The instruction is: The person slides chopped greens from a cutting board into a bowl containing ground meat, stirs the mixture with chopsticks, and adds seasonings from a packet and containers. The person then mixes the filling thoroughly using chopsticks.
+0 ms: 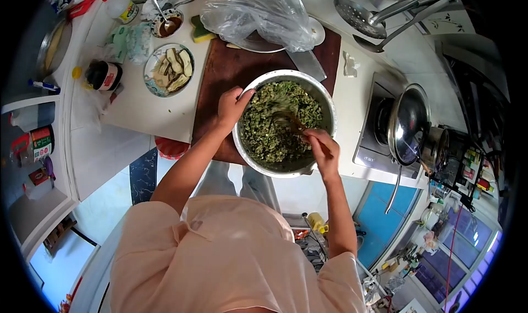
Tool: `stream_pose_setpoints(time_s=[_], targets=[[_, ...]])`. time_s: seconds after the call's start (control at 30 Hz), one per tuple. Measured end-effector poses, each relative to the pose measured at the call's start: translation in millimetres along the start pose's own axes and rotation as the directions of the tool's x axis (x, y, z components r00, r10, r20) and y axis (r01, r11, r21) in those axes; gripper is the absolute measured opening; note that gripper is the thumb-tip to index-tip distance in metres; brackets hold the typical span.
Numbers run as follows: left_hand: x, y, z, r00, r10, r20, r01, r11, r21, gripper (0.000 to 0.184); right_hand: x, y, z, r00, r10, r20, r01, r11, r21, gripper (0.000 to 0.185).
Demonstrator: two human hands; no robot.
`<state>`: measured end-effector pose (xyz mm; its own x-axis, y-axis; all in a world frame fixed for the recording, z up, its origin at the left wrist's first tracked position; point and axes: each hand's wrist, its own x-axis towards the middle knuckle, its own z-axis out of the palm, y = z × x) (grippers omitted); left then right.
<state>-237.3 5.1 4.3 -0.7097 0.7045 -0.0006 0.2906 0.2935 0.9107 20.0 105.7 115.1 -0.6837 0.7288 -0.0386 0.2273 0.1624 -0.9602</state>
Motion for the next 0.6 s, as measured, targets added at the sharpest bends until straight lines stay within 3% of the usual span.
stream_pose_setpoints(time_s=[0.1,0.17,0.23,0.3,0.37,0.43,0.5,0.6], targets=[[0,-3,2,1.0,0.007,-0.008,-0.007,1.0,-0.021,0.043,-47,3,-40,0.991,0.072,-0.11,-0.102,0.95,-0.295,0.014],[0,0,2,1.0,0.016,-0.017,-0.016,1.0,-0.027,0.043,-92,0,-46,0.998,0.05,-0.035,-0.059,0.915,-0.399,0.013],[1,3,1,1.0,0.013,-0.024,-0.014,1.0,-0.026,0.043,-110,-5,-23,0.999,0.034,-0.011,-0.035,0.985,-0.171,0.013],[-1,6,1,1.0,-0.004,-0.026,0.004,1.0,-0.012,0.043,-81,-22,12,0.989,-0.021,0.145,0.056,0.967,-0.247,0.013],[-1,4,2,0.999,0.033,-0.036,-0.034,0.999,-0.026,0.045,-39,-5,21,0.975,-0.134,0.178,0.164,0.971,-0.172,0.013],[-1,3,0,0.999,0.052,-0.014,-0.052,0.999,0.003,0.045,0,10,5,0.989,-0.113,0.093,0.128,0.977,-0.171,0.014],[-1,6,-1,0.999,0.038,0.0,-0.038,0.999,0.002,0.044,1,6,-29,0.999,0.031,-0.04,-0.035,0.995,-0.091,0.015],[0,6,1,1.0,0.022,-0.014,-0.022,0.998,-0.051,0.044,-65,6,-68,0.985,0.139,-0.106,-0.156,0.971,-0.182,0.017]])
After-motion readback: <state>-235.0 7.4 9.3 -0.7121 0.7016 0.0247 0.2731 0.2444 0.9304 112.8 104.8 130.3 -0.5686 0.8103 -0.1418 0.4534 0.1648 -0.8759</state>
